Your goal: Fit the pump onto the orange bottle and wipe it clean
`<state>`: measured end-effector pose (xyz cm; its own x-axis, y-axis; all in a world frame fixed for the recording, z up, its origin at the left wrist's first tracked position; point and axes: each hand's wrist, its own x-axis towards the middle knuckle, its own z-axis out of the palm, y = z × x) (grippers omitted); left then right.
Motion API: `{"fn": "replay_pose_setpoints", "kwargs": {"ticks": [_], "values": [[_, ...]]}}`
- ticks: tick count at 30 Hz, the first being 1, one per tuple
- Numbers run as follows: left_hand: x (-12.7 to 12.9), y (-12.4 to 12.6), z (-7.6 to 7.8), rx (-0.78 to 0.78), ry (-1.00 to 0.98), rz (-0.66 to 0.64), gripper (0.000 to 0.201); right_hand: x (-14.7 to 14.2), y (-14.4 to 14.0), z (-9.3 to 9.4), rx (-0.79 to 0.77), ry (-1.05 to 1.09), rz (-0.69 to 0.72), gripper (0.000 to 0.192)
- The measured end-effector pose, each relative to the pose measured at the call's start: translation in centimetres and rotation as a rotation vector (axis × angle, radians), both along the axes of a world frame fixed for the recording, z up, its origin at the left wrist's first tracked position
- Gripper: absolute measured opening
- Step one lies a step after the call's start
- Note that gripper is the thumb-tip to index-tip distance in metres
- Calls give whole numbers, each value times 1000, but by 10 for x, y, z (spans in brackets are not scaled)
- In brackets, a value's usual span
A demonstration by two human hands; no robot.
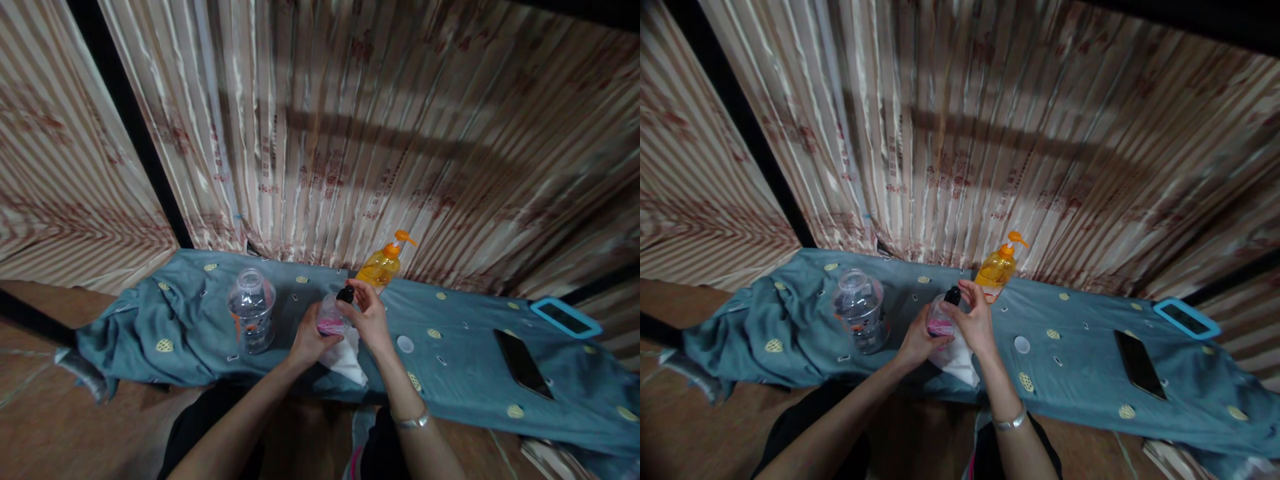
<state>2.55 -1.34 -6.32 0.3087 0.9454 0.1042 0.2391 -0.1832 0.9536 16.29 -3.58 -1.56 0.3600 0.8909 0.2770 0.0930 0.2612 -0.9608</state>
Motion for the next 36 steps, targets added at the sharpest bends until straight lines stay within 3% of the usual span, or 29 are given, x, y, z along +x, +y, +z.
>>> {"fn": "replay_pose_setpoints", "kwargs": {"ticks": [4, 12, 19, 25, 30, 33, 36], "values": [[1, 1, -1, -28, 6, 14, 60, -13, 14, 7, 41, 30, -27, 38], [2, -2, -7, 22, 35, 31, 57, -19, 1, 5, 70, 17, 23, 22], [-2, -1, -7, 22, 22, 9, 56, -18, -4, 7, 53, -43, 112, 21], [-3, 0, -10, 36, 15, -13, 56, -2, -10, 10, 29, -77, 287, 30], [0, -1, -8, 45, 61, -2, 53, 2, -10, 7, 90, -37, 147, 52], [2, -2, -7, 74, 74, 4, 55, 2, -11, 5, 96, -84, 69, 39], [2, -2, -6, 76, 81, 5, 56, 5, -14, 8, 67, -153, 107, 27]]}}
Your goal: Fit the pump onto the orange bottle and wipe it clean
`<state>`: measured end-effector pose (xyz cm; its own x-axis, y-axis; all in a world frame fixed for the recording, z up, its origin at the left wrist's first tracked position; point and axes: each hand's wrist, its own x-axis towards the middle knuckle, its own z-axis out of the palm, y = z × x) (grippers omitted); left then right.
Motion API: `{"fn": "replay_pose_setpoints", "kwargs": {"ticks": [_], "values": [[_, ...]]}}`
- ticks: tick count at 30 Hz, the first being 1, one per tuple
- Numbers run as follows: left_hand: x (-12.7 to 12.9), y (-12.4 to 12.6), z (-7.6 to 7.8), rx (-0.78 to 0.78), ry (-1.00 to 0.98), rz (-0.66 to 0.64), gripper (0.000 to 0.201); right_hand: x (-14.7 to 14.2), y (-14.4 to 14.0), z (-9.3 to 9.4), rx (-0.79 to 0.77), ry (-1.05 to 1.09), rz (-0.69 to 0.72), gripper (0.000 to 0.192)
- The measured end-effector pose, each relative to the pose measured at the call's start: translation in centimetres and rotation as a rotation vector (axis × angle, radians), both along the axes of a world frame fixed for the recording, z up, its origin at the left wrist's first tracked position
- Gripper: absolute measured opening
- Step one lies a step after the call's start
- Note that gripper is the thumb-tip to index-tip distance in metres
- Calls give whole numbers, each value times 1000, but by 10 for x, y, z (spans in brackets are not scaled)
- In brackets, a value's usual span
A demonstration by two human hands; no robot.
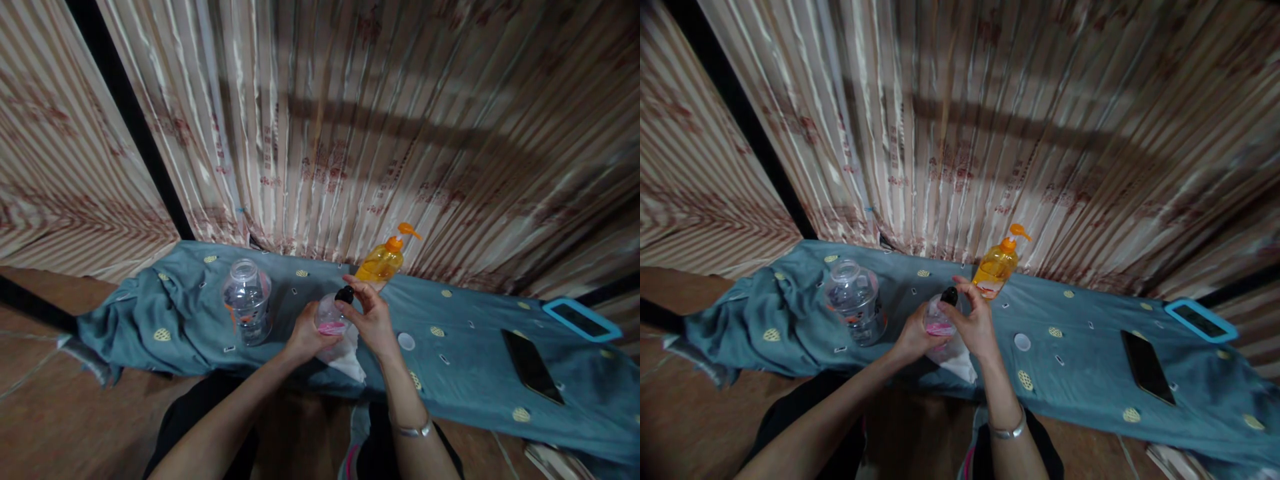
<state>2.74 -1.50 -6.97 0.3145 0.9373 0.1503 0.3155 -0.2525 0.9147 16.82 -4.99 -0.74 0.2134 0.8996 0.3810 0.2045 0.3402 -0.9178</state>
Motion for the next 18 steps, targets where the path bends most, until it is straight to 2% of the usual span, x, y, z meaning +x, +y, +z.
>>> {"fn": "replay_pose_setpoints", "kwargs": {"ticks": [4, 7, 9, 11, 16, 18], "values": [[0, 0, -1, -11, 0, -8, 54, 0, -6, 8, -43, -109, 58, 38], [0, 1, -5, 6, -9, -8, 54, -7, -8, 12, -31, -137, -54, 45], [0, 1, -7, 9, -9, -2, 53, -10, -8, 12, -31, -145, -150, 43], [0, 1, -8, 4, -11, 5, 52, -12, -9, 12, -42, -162, -177, 39], [-1, 0, -7, 1, -42, -17, 55, -9, -13, 13, -54, -215, -17, 41], [-1, -1, -6, 5, -42, -25, 56, -9, -14, 14, -45, -215, -29, 45]]}}
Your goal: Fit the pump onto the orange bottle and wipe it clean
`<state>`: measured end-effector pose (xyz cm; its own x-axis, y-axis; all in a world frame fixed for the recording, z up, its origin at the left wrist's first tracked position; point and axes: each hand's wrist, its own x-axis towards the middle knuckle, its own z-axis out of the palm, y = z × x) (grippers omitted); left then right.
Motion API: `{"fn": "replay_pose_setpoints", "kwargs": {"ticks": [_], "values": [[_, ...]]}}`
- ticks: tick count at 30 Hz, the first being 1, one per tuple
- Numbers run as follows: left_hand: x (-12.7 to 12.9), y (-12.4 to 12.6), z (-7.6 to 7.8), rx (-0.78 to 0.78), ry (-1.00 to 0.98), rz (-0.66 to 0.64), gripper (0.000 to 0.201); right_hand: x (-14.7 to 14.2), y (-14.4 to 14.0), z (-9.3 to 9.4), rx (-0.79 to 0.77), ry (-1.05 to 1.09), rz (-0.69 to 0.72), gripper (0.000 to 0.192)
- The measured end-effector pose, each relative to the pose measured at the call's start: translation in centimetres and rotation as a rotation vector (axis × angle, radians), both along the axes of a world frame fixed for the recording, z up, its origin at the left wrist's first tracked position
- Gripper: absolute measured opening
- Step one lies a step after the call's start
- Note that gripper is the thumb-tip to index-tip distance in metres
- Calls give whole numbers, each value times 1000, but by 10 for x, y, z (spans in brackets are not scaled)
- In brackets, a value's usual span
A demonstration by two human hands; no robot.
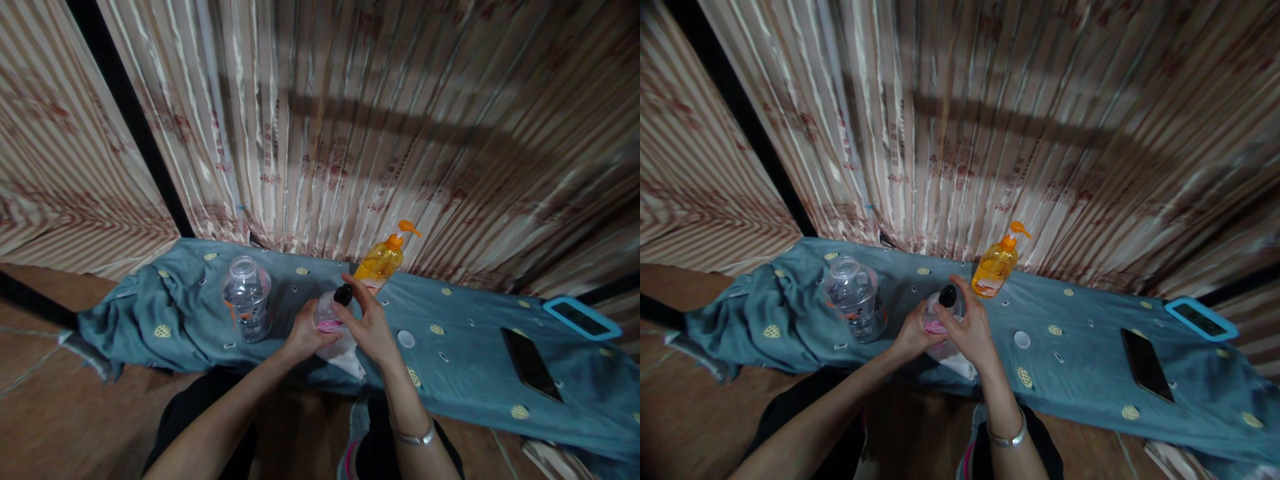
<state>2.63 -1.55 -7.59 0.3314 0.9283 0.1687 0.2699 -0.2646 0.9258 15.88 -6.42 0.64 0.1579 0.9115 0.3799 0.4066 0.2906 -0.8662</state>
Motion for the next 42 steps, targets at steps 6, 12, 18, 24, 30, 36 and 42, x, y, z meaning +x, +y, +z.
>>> {"fn": "replay_pose_setpoints", "kwargs": {"ticks": [6, 12, 18, 24, 30, 36, 42], "values": [[0, -2, 3, 7, 71, 20, 50, -1, 1, -2, 28, 43, -143, 33], [-1, -2, 2, 13, 39, 2, 53, 4, 0, -1, -6, 23, 52, 43], [-1, -3, 1, 10, 46, 28, 53, -2, 2, -2, 56, 43, -150, 35], [-1, -3, 5, 4, 53, 27, 52, 5, 1, -2, 6, 54, -2, 36], [-1, -4, 4, 13, 71, 27, 53, 1, 0, 0, 45, 20, -100, 43], [0, -5, 8, 13, 83, 35, 52, 8, 1, -5, 19, 53, -5, 28], [-1, -6, 8, 25, 89, 26, 51, 9, 0, 0, 19, 21, 11, 46]]}}
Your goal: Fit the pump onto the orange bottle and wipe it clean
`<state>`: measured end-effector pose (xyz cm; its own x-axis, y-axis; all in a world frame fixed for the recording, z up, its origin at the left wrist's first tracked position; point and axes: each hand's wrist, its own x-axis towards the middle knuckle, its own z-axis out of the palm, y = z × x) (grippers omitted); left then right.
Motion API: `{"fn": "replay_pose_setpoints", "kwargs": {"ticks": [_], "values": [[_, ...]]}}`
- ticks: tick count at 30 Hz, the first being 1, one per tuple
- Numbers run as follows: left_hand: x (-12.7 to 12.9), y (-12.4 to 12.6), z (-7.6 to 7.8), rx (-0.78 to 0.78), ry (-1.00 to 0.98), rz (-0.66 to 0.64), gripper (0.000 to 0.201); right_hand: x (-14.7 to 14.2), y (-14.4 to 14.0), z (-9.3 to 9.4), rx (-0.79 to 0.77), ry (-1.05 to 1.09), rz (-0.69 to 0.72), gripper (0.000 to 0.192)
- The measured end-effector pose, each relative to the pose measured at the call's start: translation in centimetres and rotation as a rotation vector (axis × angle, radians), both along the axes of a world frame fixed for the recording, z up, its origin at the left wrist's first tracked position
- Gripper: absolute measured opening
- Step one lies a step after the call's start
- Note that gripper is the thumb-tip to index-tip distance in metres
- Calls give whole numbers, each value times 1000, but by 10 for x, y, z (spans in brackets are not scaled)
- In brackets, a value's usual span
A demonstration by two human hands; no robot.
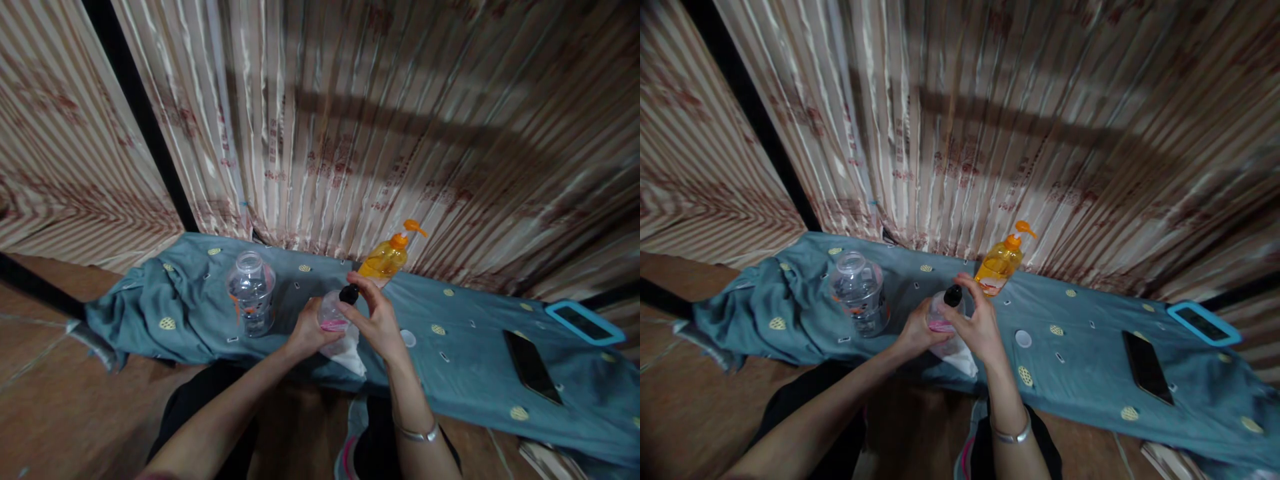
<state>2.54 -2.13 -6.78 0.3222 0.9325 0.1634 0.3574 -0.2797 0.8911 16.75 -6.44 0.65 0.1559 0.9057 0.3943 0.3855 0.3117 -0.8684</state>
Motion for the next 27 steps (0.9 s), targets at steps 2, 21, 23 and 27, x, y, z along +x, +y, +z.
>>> {"fn": "replay_pose_setpoints", "kwargs": {"ticks": [2, 21, 23, 27], "values": [[1, 0, -1, 4, -1, -5, 50, -4, 0, 2, 24, -10, -101, 40], [1, -2, -1, 43, 23, 9, 50, -3, -6, 7, -1, -123, -111, 26], [1, -3, 0, 37, 17, 6, 50, 0, -7, 8, -10, -119, -34, 27], [0, -4, 1, 32, -8, -13, 49, 1, -8, 11, -3, -121, 1, 39]]}}
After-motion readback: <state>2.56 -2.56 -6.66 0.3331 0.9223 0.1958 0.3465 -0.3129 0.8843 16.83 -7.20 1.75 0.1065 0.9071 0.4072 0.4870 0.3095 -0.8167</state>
